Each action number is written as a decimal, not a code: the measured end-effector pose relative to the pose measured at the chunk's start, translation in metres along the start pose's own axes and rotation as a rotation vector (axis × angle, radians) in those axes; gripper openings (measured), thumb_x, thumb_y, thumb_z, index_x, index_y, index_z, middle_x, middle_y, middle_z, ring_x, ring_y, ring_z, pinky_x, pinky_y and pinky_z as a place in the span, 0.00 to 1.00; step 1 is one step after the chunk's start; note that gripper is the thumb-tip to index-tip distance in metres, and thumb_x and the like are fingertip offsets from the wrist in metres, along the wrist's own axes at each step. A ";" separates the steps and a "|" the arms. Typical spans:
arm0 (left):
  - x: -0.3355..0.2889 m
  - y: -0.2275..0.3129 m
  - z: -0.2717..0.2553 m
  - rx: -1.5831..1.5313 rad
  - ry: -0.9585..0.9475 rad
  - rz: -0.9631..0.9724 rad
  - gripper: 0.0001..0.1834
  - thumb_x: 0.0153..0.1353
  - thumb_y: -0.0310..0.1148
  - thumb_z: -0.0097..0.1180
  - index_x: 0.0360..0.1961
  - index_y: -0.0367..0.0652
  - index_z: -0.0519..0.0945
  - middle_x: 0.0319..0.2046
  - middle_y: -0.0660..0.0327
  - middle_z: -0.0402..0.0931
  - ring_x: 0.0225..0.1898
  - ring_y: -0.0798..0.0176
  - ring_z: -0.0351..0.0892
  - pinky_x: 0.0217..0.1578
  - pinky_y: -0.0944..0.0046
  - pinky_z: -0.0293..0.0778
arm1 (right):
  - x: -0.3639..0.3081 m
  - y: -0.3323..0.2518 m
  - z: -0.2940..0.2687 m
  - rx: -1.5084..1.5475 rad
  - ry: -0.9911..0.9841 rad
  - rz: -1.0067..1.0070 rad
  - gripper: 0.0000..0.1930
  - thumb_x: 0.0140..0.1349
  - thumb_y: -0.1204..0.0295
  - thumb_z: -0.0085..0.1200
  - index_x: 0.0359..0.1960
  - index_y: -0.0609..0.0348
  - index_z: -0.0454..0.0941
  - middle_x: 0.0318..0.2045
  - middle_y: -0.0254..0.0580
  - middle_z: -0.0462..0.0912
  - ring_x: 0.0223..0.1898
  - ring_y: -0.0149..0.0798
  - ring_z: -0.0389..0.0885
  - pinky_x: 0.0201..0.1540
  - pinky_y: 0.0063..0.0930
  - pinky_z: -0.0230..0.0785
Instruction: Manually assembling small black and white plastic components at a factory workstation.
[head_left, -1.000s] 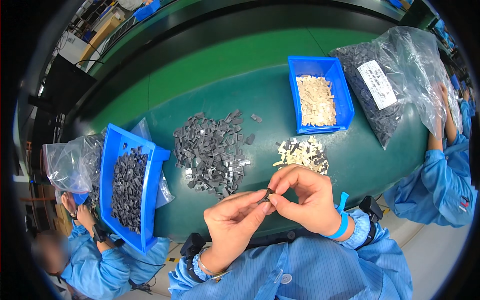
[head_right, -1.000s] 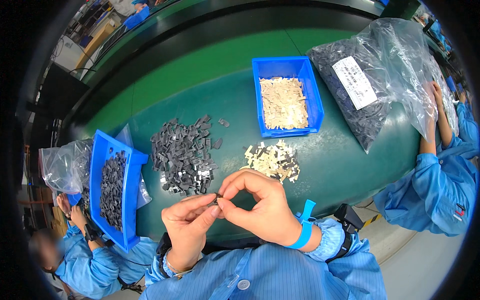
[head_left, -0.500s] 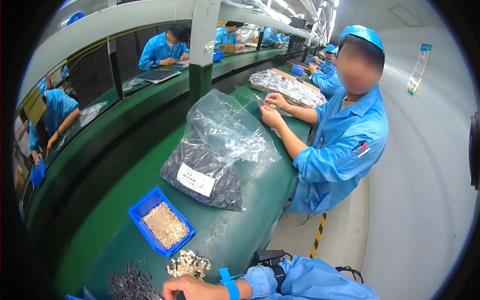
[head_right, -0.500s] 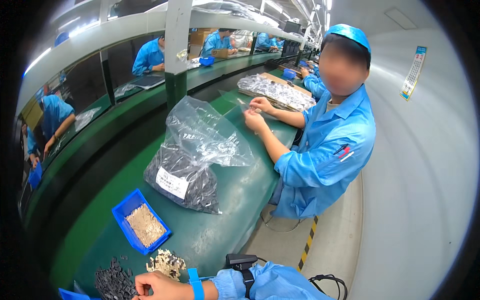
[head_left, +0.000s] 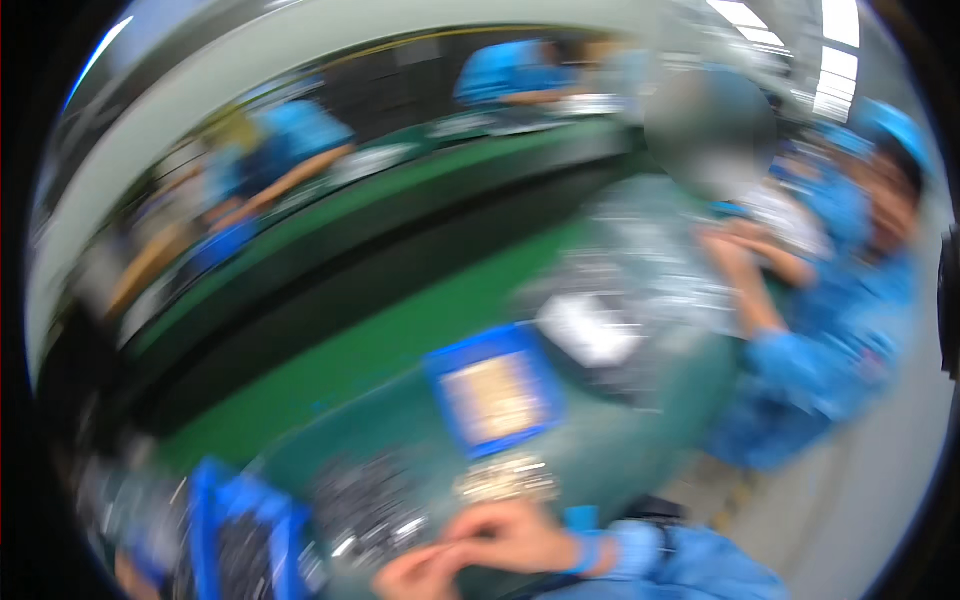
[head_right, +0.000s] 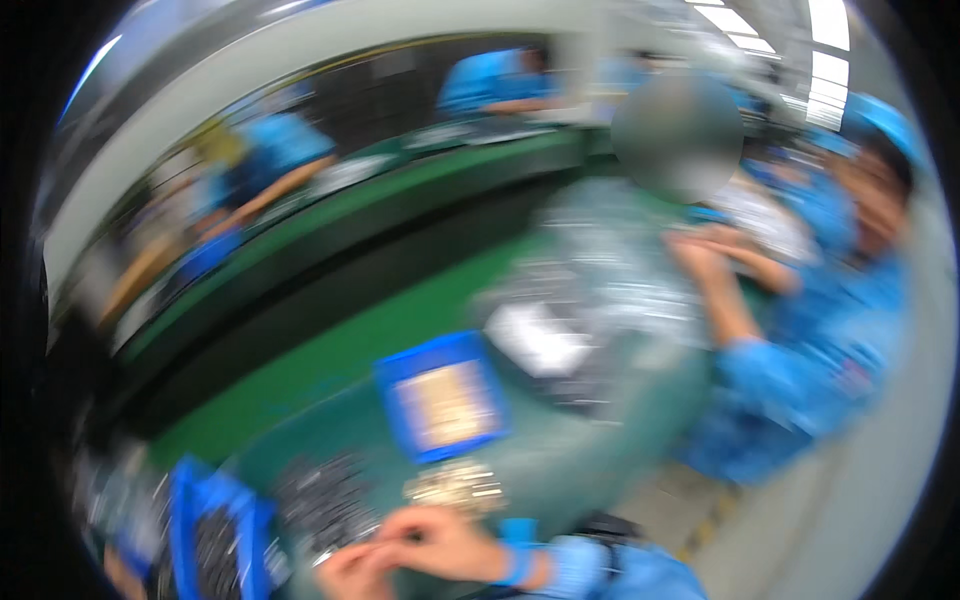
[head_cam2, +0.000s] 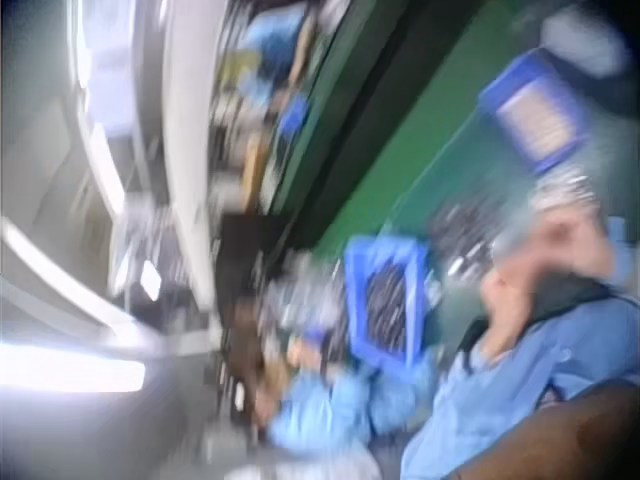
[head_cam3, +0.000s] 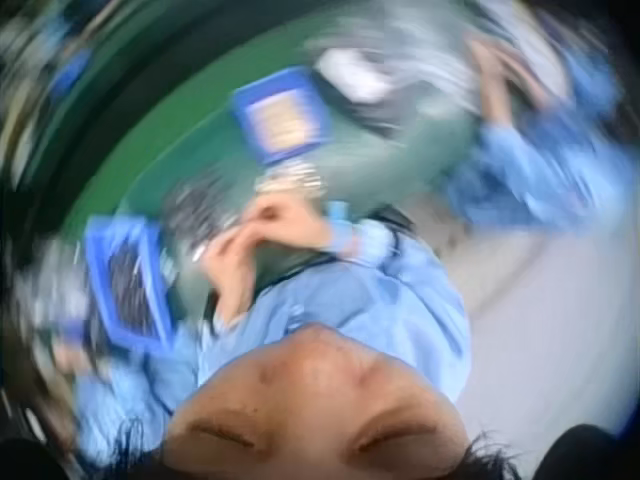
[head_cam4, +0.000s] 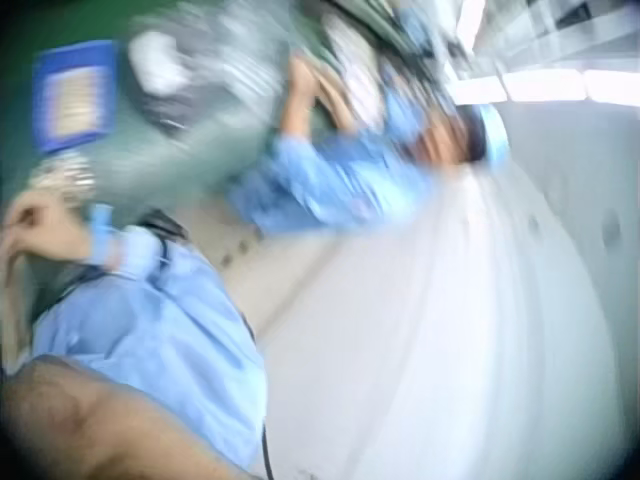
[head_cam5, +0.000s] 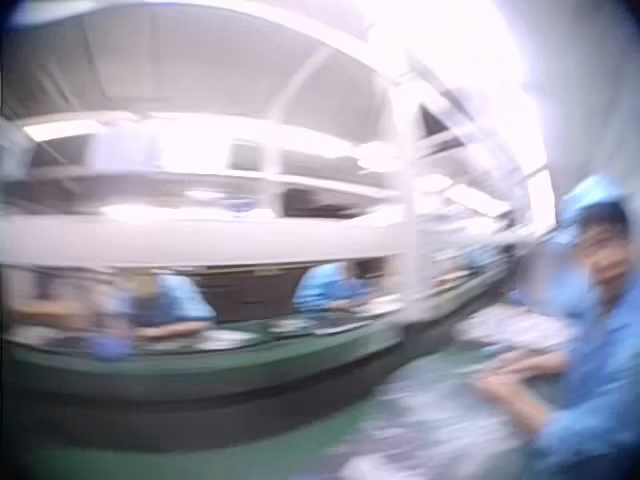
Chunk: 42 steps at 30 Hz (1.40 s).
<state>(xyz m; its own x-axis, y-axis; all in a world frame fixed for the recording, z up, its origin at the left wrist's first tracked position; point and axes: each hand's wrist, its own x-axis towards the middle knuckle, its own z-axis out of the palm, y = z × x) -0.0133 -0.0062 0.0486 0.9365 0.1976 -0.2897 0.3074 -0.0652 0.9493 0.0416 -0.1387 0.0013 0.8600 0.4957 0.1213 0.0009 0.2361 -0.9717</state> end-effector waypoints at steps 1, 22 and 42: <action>0.008 -0.016 0.004 -0.094 -0.060 0.055 0.12 0.52 0.28 0.58 0.37 0.32 0.78 0.30 0.59 0.78 0.30 0.69 0.76 0.32 0.73 0.72 | -0.003 0.005 -0.009 -0.195 0.044 0.029 0.10 0.53 0.67 0.59 0.30 0.61 0.78 0.28 0.37 0.80 0.30 0.28 0.76 0.34 0.21 0.70; 0.036 -0.041 -0.027 -0.589 -0.396 0.185 0.15 0.54 0.15 0.50 0.45 0.30 0.74 0.40 0.51 0.76 0.39 0.60 0.79 0.41 0.66 0.76 | 0.022 0.005 -0.007 0.676 -0.063 0.310 0.14 0.48 0.86 0.54 0.38 0.64 0.69 0.30 0.42 0.75 0.32 0.33 0.77 0.35 0.26 0.72; 0.046 -0.041 -0.012 -0.204 -0.308 0.379 0.17 0.50 0.18 0.56 0.44 0.37 0.76 0.34 0.52 0.79 0.32 0.62 0.81 0.32 0.68 0.77 | 0.015 0.007 -0.015 0.549 0.027 0.353 0.12 0.54 0.78 0.55 0.40 0.62 0.71 0.29 0.31 0.74 0.31 0.21 0.73 0.33 0.14 0.66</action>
<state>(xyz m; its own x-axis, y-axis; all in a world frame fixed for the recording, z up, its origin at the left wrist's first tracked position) 0.0151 0.0175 -0.0023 0.9912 -0.1017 0.0852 -0.0726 0.1216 0.9899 0.0623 -0.1414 -0.0069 0.7732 0.6023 -0.1985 -0.5387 0.4588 -0.7066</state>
